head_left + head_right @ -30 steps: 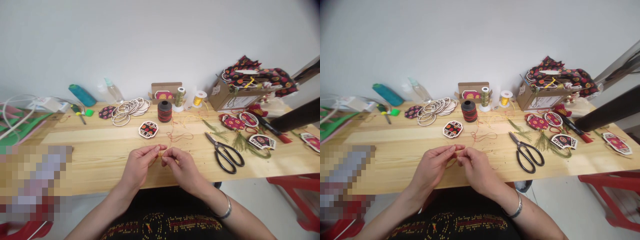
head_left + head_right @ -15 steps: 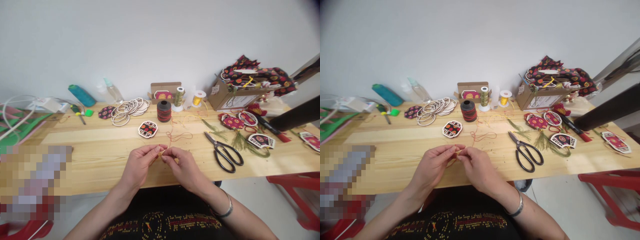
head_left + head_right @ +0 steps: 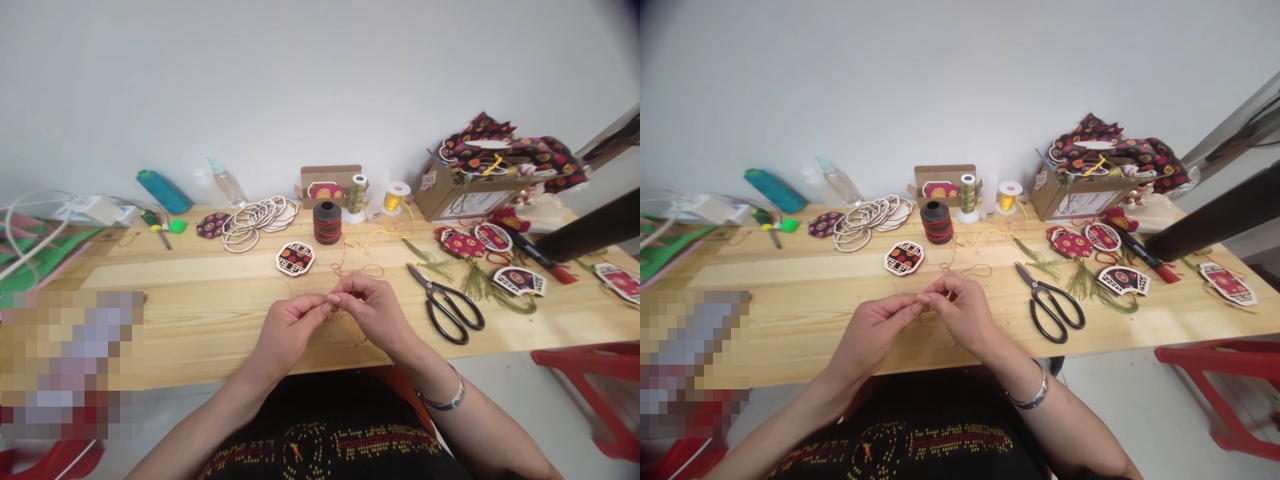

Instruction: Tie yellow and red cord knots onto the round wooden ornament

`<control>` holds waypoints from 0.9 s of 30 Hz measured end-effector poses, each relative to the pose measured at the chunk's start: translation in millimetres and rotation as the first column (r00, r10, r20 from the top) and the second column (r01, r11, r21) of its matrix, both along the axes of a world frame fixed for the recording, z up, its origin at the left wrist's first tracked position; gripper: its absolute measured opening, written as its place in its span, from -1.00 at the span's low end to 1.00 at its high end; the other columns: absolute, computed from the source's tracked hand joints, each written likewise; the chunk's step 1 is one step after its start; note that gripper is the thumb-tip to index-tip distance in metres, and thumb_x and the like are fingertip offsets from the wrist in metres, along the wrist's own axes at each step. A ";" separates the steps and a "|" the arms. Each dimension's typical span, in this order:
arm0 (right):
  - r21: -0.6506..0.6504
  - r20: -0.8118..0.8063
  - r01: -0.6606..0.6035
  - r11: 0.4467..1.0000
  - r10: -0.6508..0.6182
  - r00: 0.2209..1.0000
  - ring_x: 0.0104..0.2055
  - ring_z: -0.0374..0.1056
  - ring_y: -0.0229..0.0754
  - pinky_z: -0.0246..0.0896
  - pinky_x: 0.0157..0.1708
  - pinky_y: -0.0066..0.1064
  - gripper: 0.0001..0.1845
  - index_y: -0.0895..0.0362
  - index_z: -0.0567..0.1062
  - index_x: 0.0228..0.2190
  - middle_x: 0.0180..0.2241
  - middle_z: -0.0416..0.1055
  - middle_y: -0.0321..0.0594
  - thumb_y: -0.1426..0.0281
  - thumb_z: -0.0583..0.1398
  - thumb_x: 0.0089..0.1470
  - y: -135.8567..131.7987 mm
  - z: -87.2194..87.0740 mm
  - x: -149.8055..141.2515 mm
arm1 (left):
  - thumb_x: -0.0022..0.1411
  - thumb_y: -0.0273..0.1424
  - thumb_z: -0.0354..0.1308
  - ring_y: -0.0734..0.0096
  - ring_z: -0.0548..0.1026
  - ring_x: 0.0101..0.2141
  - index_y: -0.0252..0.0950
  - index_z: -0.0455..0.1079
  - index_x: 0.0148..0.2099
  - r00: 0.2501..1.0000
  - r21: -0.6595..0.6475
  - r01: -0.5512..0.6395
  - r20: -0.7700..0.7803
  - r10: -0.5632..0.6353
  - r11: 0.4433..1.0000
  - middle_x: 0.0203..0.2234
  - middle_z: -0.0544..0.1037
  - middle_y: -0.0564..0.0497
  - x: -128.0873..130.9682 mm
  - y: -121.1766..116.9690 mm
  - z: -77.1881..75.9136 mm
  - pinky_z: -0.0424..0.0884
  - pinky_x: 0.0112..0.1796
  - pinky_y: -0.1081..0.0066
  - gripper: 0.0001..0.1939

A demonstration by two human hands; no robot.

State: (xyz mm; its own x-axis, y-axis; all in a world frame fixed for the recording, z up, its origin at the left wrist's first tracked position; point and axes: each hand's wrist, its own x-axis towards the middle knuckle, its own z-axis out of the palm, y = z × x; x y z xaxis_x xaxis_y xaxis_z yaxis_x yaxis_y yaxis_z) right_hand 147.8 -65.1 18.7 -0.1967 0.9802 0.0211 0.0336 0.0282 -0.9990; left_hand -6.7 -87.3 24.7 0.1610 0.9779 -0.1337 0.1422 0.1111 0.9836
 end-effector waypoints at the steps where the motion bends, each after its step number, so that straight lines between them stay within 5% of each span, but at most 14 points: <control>1: 0.001 -0.006 -0.010 1.000 0.010 1.000 -0.46 0.29 -0.29 0.24 -0.41 -0.43 -0.88 0.15 0.46 -0.56 -0.56 0.39 -0.30 0.38 0.24 -0.06 0.0 0.2 -0.4 | 0.15 -0.35 0.19 0.29 0.55 -0.20 -0.18 0.58 -0.17 1.000 -0.001 0.003 0.000 -0.003 1.000 -0.28 0.65 0.01 0.0 -0.1 -0.3 0.40 -0.12 0.36 -0.80; 14: 0.025 0.084 0.002 1.000 -0.004 0.996 -0.52 0.23 -0.32 0.17 -0.46 -0.47 -0.82 0.15 0.36 -0.59 -0.61 0.33 -0.34 0.41 0.14 0.01 4.4 0.9 0.5 | 0.23 -0.33 0.11 0.39 0.50 -0.39 -0.30 0.53 -0.14 0.976 -0.091 0.053 0.216 -0.032 0.994 -0.33 0.62 -0.08 2.4 0.1 -6.5 0.42 -0.27 0.35 -0.76; 23: 0.016 0.038 0.017 1.000 -0.018 0.999 -0.51 0.23 -0.31 0.18 -0.45 -0.46 -0.77 0.14 0.38 -0.59 -0.60 0.33 -0.34 0.31 0.16 0.03 4.6 -1.7 -1.0 | 0.17 -0.32 0.15 0.50 0.31 -0.54 -0.30 0.50 -0.37 0.993 -0.080 0.005 0.118 0.005 0.997 -0.58 0.48 0.05 3.8 -0.3 -7.1 0.25 -0.46 0.48 -0.82; 27: -0.031 -0.009 0.027 0.999 -0.027 1.000 -0.35 0.35 -0.26 0.25 -0.28 -0.40 -0.75 0.14 0.49 -0.47 -0.47 0.45 -0.27 0.26 0.12 0.09 2.2 -3.2 1.1 | 0.17 -0.32 0.15 0.50 0.32 -0.53 -0.30 0.49 -0.37 0.992 -0.073 -0.015 0.126 0.024 0.997 -0.59 0.46 0.05 2.2 0.0 -7.2 0.24 -0.46 0.48 -0.82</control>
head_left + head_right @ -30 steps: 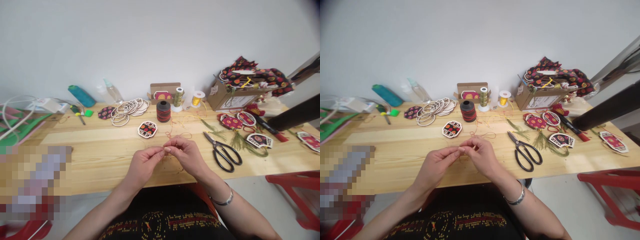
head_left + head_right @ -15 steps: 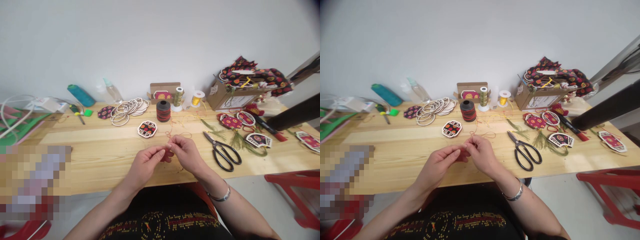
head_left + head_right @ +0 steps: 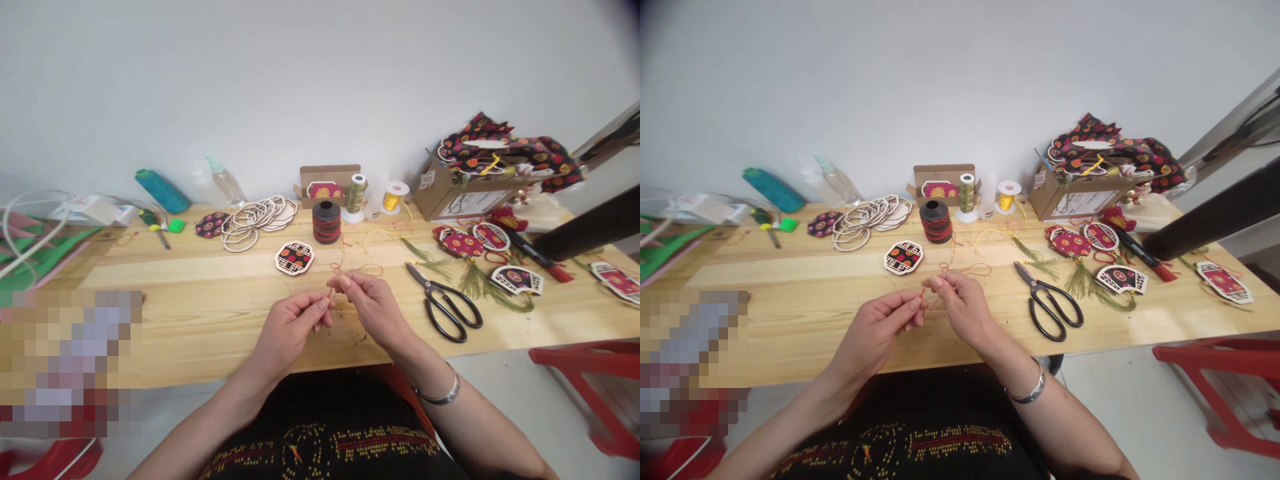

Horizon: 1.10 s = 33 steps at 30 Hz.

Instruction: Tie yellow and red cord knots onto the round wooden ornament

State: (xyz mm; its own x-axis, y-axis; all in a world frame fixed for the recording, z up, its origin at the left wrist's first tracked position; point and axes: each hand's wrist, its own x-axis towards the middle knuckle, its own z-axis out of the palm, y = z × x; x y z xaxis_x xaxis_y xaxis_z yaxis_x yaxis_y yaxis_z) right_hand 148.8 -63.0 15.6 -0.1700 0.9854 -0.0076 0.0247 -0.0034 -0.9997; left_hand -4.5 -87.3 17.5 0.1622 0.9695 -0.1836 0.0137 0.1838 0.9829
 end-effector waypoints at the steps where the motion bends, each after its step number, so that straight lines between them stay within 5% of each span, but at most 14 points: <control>1: -0.024 -0.033 -0.015 1.000 0.014 0.999 -0.34 0.36 -0.25 0.25 -0.26 -0.40 -0.77 0.14 0.51 -0.46 -0.45 0.47 -0.26 0.26 0.15 0.07 -0.7 -0.5 0.4 | 0.17 -0.31 0.15 0.50 0.32 -0.53 -0.30 0.49 -0.38 1.000 0.006 0.001 0.000 -0.001 1.000 -0.58 0.46 0.05 -0.3 0.1 0.0 0.24 -0.46 0.47 -0.82; 9: -0.126 -0.237 -0.096 0.987 0.064 0.969 -0.55 0.30 -0.29 0.24 -0.44 -0.40 -0.76 0.13 0.42 -0.60 -0.64 0.38 -0.35 0.24 0.28 -0.10 -3.5 -0.8 -5.2 | 0.20 -0.31 0.12 0.48 0.34 -0.53 -0.28 0.48 -0.45 0.992 0.053 0.066 -0.115 -0.059 0.996 -0.58 0.47 0.05 1.2 -0.4 3.4 0.27 -0.43 0.46 -0.77; 18: 0.104 -0.126 0.177 0.979 -0.164 0.978 -0.47 0.16 -0.32 0.13 -0.42 -0.44 -0.82 0.12 0.42 -0.55 -0.55 0.28 -0.35 0.32 0.23 0.00 -0.5 15.5 21.0 | 0.20 -0.39 0.11 0.29 0.43 -0.28 -0.22 0.52 -0.34 0.929 0.313 0.140 -0.369 -0.015 0.939 -0.45 0.53 0.00 -8.1 5.8 -4.3 0.33 -0.19 0.31 -0.84; 24: 0.298 -0.205 0.430 0.852 -0.383 0.901 -0.37 0.25 -0.26 0.19 -0.34 -0.36 -0.89 0.10 0.45 -0.49 -0.45 0.34 -0.27 0.36 0.22 0.04 -3.9 45.5 51.1 | 0.24 -0.40 0.06 0.22 0.40 -0.13 -0.19 0.52 -0.28 0.839 0.469 0.231 -0.539 0.070 0.853 -0.30 0.58 -0.05 -14.8 16.6 -15.4 0.28 -0.04 0.18 -0.81; 29: 0.405 -0.183 0.514 0.756 -0.484 0.856 -0.39 0.27 -0.28 0.19 -0.36 -0.39 -0.91 0.09 0.47 -0.48 -0.47 0.34 -0.30 0.39 0.23 0.05 -1.1 46.3 60.2 | 0.20 -0.40 0.09 0.14 0.31 0.06 -0.21 0.46 -0.02 0.787 0.518 0.076 -0.556 0.268 0.852 0.07 0.40 -0.11 -15.3 16.2 -14.2 0.18 0.08 0.09 -0.70; 31: 0.423 -0.136 0.497 0.758 -0.490 0.861 -0.42 0.26 -0.30 0.17 -0.39 -0.41 -0.92 0.09 0.47 -0.48 -0.49 0.34 -0.33 0.40 0.24 0.04 1.7 42.2 59.5 | 0.18 -0.38 0.12 0.19 0.37 -0.02 -0.21 0.47 -0.03 0.817 0.522 -0.002 -0.491 0.303 0.853 0.02 0.43 -0.11 -15.1 12.1 -6.8 0.23 0.04 0.15 -0.70; 33: 0.445 -0.062 0.454 0.772 -0.479 0.876 -0.44 0.26 -0.31 0.17 -0.41 -0.41 -0.91 0.09 0.47 -0.49 -0.50 0.36 -0.34 0.41 0.24 0.04 4.3 38.8 56.5 | 0.17 -0.35 0.15 0.27 0.45 -0.18 -0.22 0.53 -0.14 0.897 0.365 -0.024 -0.403 0.181 0.931 -0.22 0.55 -0.07 -14.4 6.6 3.0 0.32 -0.11 0.26 -0.78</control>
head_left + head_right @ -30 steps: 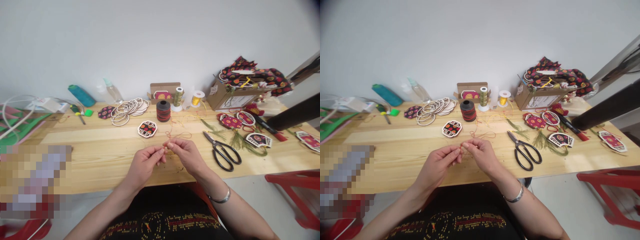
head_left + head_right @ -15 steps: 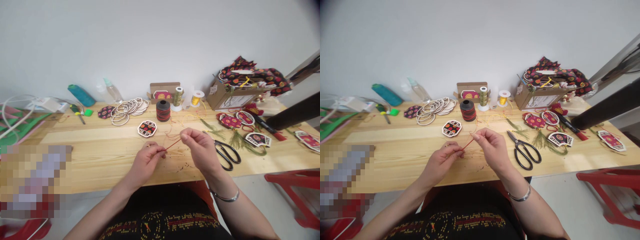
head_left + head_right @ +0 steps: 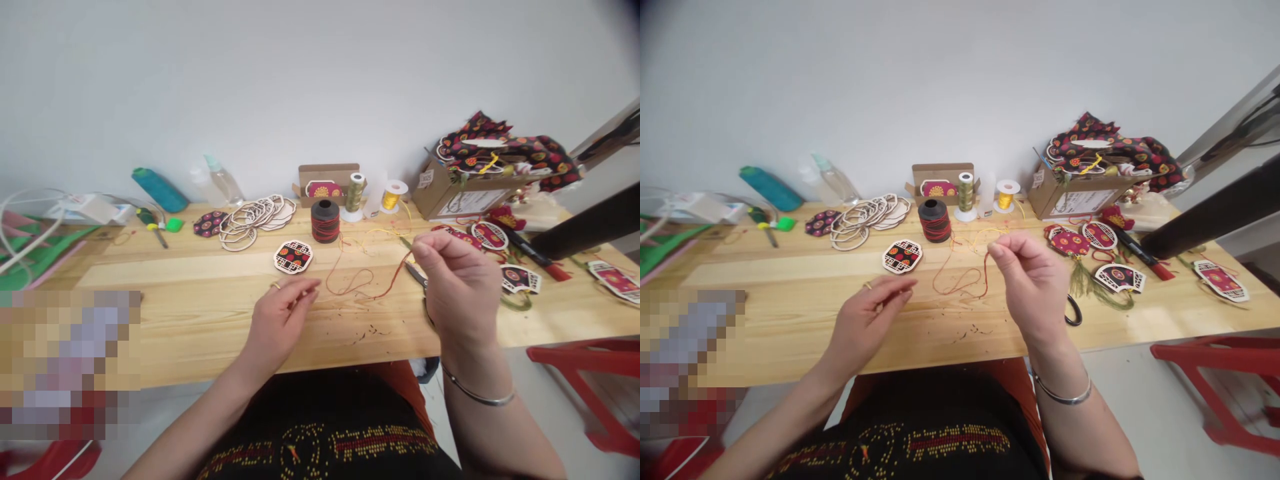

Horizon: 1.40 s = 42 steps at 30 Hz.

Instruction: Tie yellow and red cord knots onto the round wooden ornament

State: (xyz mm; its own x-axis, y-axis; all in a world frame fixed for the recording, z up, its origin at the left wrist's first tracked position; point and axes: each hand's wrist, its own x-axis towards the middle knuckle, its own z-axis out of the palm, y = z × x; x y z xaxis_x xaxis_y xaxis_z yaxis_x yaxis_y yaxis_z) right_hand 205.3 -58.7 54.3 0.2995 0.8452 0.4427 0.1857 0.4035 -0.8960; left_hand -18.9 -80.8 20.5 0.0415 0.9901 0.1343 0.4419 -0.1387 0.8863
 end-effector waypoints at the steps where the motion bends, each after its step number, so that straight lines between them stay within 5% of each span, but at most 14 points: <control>1: -0.003 0.056 -0.005 1.000 0.005 0.998 -0.45 0.26 -0.31 0.17 -0.40 -0.41 -0.91 0.10 0.46 -0.49 -0.50 0.37 -0.34 0.42 0.24 0.04 0.9 -1.1 -2.4 | 0.15 -0.32 0.18 0.33 0.46 -0.29 -0.22 0.55 -0.21 0.992 -0.156 0.073 0.114 -0.055 0.985 -0.34 0.58 -0.05 0.7 -2.9 4.9 0.35 -0.22 0.33 -0.81; 3: 0.010 0.198 -0.016 1.000 0.013 0.980 -0.44 0.26 -0.31 0.18 -0.38 -0.39 -0.89 0.11 0.45 -0.50 -0.50 0.37 -0.34 0.44 0.23 0.05 1.7 -2.6 -9.0 | 0.10 -0.27 0.22 0.48 0.38 -0.52 -0.27 0.57 -0.32 0.915 -0.436 0.284 0.388 -0.106 0.854 -0.52 0.56 -0.02 3.3 -8.3 12.8 0.27 -0.46 0.45 -0.81; 6: 0.073 0.390 -0.094 0.993 0.058 0.919 -0.38 0.29 -0.28 0.20 -0.32 -0.37 -0.88 0.13 0.44 -0.50 -0.47 0.38 -0.31 0.50 0.20 0.07 -0.6 -5.6 -21.5 | 0.07 -0.25 0.25 0.64 0.22 -0.63 -0.34 0.57 -0.37 0.756 -0.552 0.496 0.654 -0.021 0.670 -0.58 0.54 -0.03 8.7 -13.6 17.1 0.07 -0.57 0.55 -0.77; 10: 0.126 0.596 -0.266 0.956 0.141 0.791 -0.32 0.25 -0.23 0.19 -0.31 -0.35 -0.87 0.15 0.46 -0.46 -0.42 0.38 -0.23 0.51 0.16 0.11 -10.6 -15.4 -36.4 | 0.13 -0.22 0.20 0.67 0.22 -0.64 -0.39 0.56 -0.32 0.630 -0.554 0.575 0.769 0.107 0.602 -0.49 0.57 -0.14 13.6 -14.4 11.1 -0.01 -0.60 0.57 -0.70; 20: 0.095 0.831 -0.418 0.903 0.160 0.533 -0.29 0.15 -0.18 0.06 -0.27 -0.25 -0.89 0.18 0.45 -0.35 -0.40 0.38 -0.22 0.50 0.11 0.16 -40.5 -33.7 -40.2 | 0.03 -0.34 0.32 0.76 0.06 -0.69 -0.42 0.43 -0.47 0.547 -0.555 0.521 0.800 0.245 0.648 -0.69 0.22 0.17 13.2 -6.2 1.5 -0.15 -0.66 0.61 -0.78; 28: 0.028 0.882 -0.507 0.861 0.217 0.418 -0.30 0.15 -0.19 0.05 -0.27 -0.28 -0.80 0.18 0.44 -0.41 -0.40 0.35 -0.21 0.55 0.05 0.18 -46.3 -32.3 -44.0 | 0.05 -0.37 0.30 0.75 0.10 -0.69 -0.43 0.47 -0.43 0.566 -0.574 0.488 0.782 0.262 0.658 -0.72 0.26 0.15 11.1 -1.3 2.7 -0.07 -0.65 0.63 -0.82; 34: -0.024 0.908 -0.554 0.832 0.251 0.337 -0.35 0.12 -0.22 0.03 -0.34 -0.34 -0.79 0.19 0.40 -0.47 -0.43 0.30 -0.23 0.50 0.08 0.19 -50.4 -33.3 -45.9 | -0.06 -0.43 0.36 0.83 0.14 -0.70 -0.46 0.48 -0.42 0.601 -0.591 0.408 0.748 0.283 0.696 -0.52 0.49 0.01 8.2 2.7 8.5 -0.05 -0.68 0.68 -0.82; 42: -0.219 0.831 -0.654 0.724 0.490 0.264 -0.30 0.15 -0.22 0.11 -0.31 -0.38 -0.73 0.19 0.46 -0.41 -0.39 0.33 -0.20 0.36 0.04 0.24 -53.2 -39.5 -47.7 | -0.05 -0.48 0.35 0.83 0.17 -0.72 -0.41 0.49 -0.40 0.582 -0.579 0.342 0.749 0.317 0.740 -0.50 0.55 -0.06 2.6 8.9 5.7 -0.03 -0.71 0.74 -0.87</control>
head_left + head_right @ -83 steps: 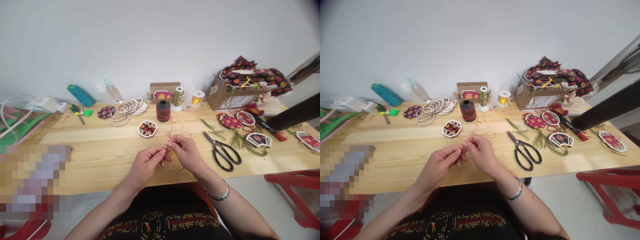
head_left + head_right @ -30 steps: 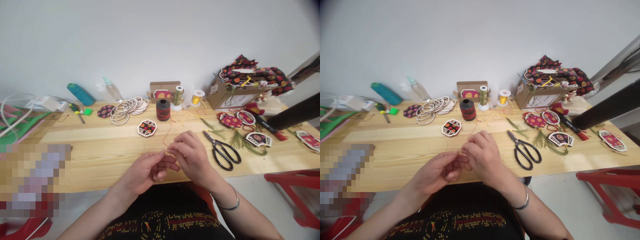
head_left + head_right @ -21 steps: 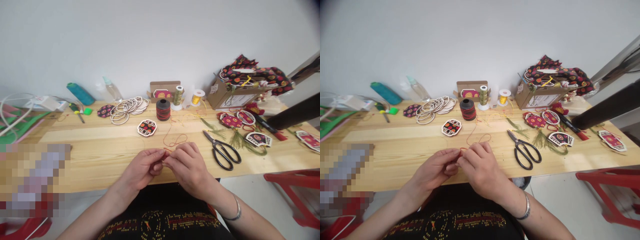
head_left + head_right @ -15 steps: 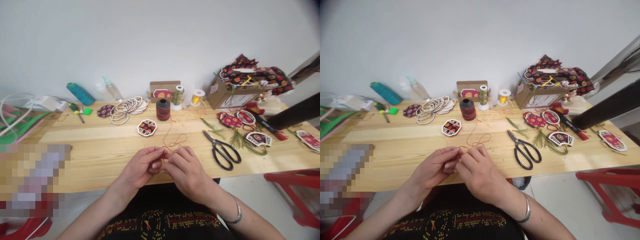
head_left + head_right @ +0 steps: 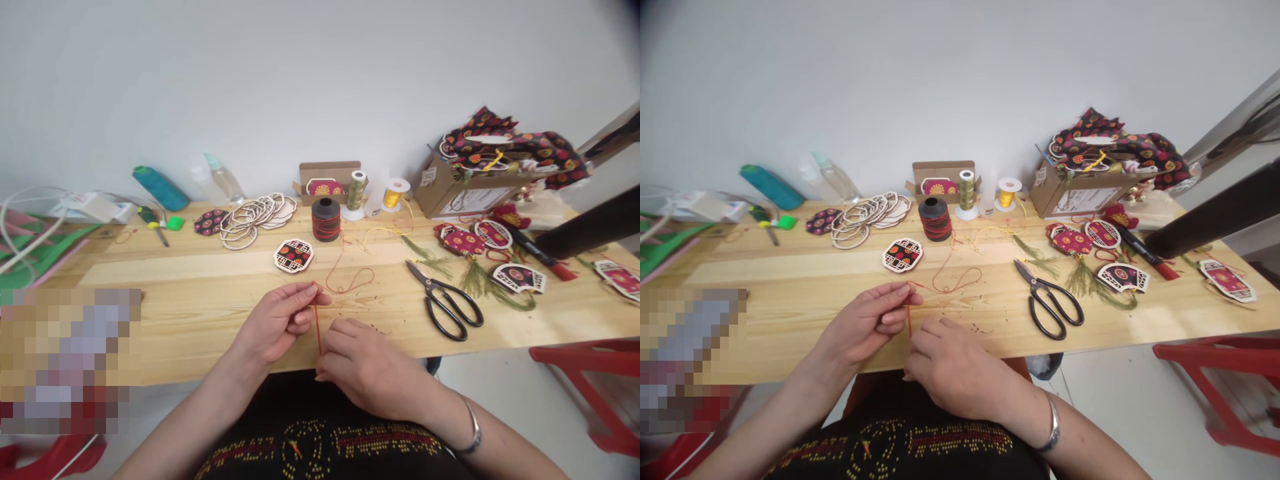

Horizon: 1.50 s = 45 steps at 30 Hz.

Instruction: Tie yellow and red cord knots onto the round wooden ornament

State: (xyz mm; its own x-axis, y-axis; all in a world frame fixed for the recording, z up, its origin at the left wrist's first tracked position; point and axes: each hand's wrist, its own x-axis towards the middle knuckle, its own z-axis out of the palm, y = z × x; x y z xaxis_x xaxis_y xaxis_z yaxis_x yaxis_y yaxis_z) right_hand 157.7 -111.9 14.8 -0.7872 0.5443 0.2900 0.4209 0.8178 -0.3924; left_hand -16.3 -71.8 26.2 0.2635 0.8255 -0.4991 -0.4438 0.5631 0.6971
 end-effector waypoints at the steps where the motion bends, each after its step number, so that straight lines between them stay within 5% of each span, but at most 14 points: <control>1: -0.029 -0.003 -0.021 0.999 0.021 1.000 -0.30 0.16 -0.22 0.12 -0.31 -0.39 -0.73 0.18 0.47 -0.40 -0.39 0.34 -0.20 0.36 0.05 0.24 0.5 -0.4 -0.3 | -0.05 -0.48 0.35 0.83 0.17 -0.71 -0.41 0.50 -0.40 1.000 0.000 -0.006 0.005 0.006 1.000 -0.51 0.55 -0.06 -0.6 0.8 -1.0 -0.03 -0.71 0.74 -0.88; 10: -0.256 -0.026 -0.182 0.950 0.181 0.983 -0.29 0.28 -0.27 0.18 -0.32 -0.46 -0.81 0.14 0.52 -0.44 -0.44 0.40 -0.28 0.40 0.14 0.16 3.6 -5.9 -3.8 | -0.04 -0.48 0.34 0.81 0.19 -0.69 -0.42 0.51 -0.37 0.999 0.041 -0.021 -0.029 0.022 0.999 -0.52 0.50 -0.01 -2.0 4.2 -5.3 -0.01 -0.71 0.74 -0.86; 22: -0.301 -0.029 -0.221 0.927 0.223 0.974 -0.34 0.31 -0.32 0.22 -0.36 -0.52 -0.90 0.12 0.54 -0.45 -0.45 0.42 -0.32 0.45 0.22 0.07 2.3 -6.8 -6.3 | -0.06 -0.47 0.35 0.80 0.17 -0.70 -0.43 0.53 -0.36 0.998 0.080 -0.006 -0.066 0.012 0.997 -0.59 0.43 0.04 0.0 3.1 -4.4 -0.06 -0.69 0.69 -0.84; 25: -0.340 -0.036 -0.154 0.928 0.151 0.988 -0.27 0.34 -0.28 0.25 -0.29 -0.48 -0.87 0.12 0.54 -0.30 -0.36 0.47 -0.27 0.38 0.18 0.13 3.1 -1.5 3.7 | -0.05 -0.45 0.35 0.77 0.18 -0.69 -0.43 0.54 -0.36 0.995 0.124 -0.012 -0.102 0.025 0.992 -0.61 0.43 0.04 0.2 2.1 -2.8 -0.06 -0.69 0.67 -0.84; 28: -0.334 -0.072 0.099 0.937 -0.130 0.989 -0.31 0.34 -0.25 0.25 -0.31 -0.41 -0.82 0.13 0.53 -0.29 -0.40 0.47 -0.24 0.44 0.11 0.18 9.6 3.0 21.0 | -0.06 -0.43 0.35 0.75 0.20 -0.69 -0.43 0.53 -0.39 0.988 0.164 -0.008 -0.151 0.033 0.986 -0.62 0.43 0.04 1.0 1.3 -1.4 -0.04 -0.69 0.65 -0.84; 32: -0.351 -0.316 0.397 0.848 -0.506 0.802 -0.27 0.35 -0.23 0.27 -0.28 -0.34 -0.81 0.15 0.53 -0.26 -0.35 0.47 -0.18 0.46 0.11 0.17 24.9 3.8 35.3 | -0.05 -0.38 0.34 0.72 0.21 -0.69 -0.40 0.55 -0.38 0.977 0.162 0.026 -0.211 0.009 0.986 -0.66 0.43 0.06 4.7 0.0 -2.4 -0.03 -0.67 0.62 -0.82; 35: -0.423 -0.449 0.343 0.839 -0.522 0.725 -0.15 0.36 -0.21 0.29 -0.28 -0.36 -0.79 0.13 0.52 -0.18 -0.20 0.46 -0.13 0.46 0.16 0.12 35.1 1.2 30.0 | -0.02 -0.35 0.33 0.70 0.21 -0.69 -0.38 0.55 -0.35 0.970 0.149 0.081 -0.238 -0.043 0.986 -0.68 0.41 0.07 9.2 -1.8 -4.2 -0.04 -0.67 0.60 -0.80; 45: -0.546 -0.546 0.058 0.836 -0.407 0.732 -0.14 0.38 -0.25 0.32 -0.17 -0.32 -0.86 0.10 0.57 -0.32 -0.23 0.45 -0.19 0.51 0.26 0.02 49.7 -9.6 9.6 | 0.04 -0.31 0.28 0.69 0.15 -0.68 -0.38 0.51 -0.41 0.956 0.137 0.222 -0.223 -0.188 0.965 -0.68 0.35 0.10 13.6 -6.7 -5.0 -0.05 -0.64 0.57 -0.80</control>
